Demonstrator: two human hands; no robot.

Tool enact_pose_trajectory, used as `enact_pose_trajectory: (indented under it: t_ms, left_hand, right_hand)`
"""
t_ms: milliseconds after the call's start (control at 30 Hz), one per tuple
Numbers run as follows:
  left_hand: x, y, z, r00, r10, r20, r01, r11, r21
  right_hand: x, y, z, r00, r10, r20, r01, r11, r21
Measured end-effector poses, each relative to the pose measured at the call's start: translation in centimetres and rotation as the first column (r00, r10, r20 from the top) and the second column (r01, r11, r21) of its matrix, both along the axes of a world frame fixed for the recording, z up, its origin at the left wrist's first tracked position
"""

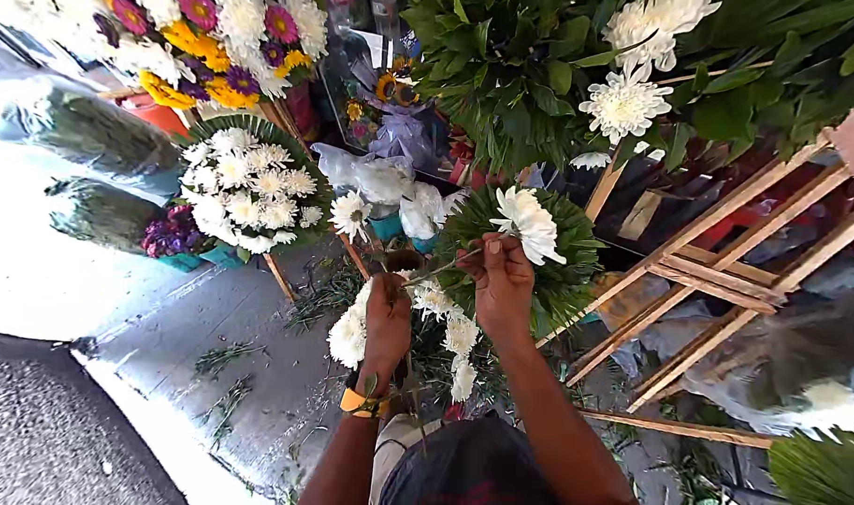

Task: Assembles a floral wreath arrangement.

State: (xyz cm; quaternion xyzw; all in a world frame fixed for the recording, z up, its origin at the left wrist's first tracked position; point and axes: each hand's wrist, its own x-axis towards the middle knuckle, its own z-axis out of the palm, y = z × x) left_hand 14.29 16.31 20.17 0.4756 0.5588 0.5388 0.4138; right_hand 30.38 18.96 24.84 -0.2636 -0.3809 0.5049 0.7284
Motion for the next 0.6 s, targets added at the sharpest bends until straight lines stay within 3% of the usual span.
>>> enact_pose_trajectory:
  t_ms: [67, 133, 367, 467, 600]
  left_hand:
    - [0.9, -0.2, 0.3, 0.984, -0.160, -0.075, 0.167, 0.981, 0.099]
    - [2.1, -0.3, 0.6, 0.965, -0.255, -0.052, 0.260, 0.946, 0.193]
    - [3.8, -0.9, 0.4, 0.950, -0.311, 0.010, 0.299, 0.922, 0.247]
    - [4.1, -1.8, 1.0, 0.949, -0.311, 0.057, 0.298, 0.939, 0.173]
    - [4.5, -1.4, 1.8, 0.954, -0.300, -0.013, 0.299, 0.945, 0.133]
  right_hand:
    - [0.3, -1.2, 0.5, 0.998, 0.060, -0.027, -0.062, 0.994, -0.086]
    - [0.5, -1.9, 0.4, 0.990, 0.131, -0.042, -0.136, 0.978, -0.160]
    - [2.4, -2.3, 1.1, 0.966, 0.259, 0.005, -0.247, 0.924, -0.291]
    - [2.3, -2.6, 1.5, 0.982, 0.189, -0.019, -0.185, 0.933, -0.308]
    - [2.1, -2.4, 1.4, 0.989, 0.076, -0.126, -0.112, 0.946, -0.304]
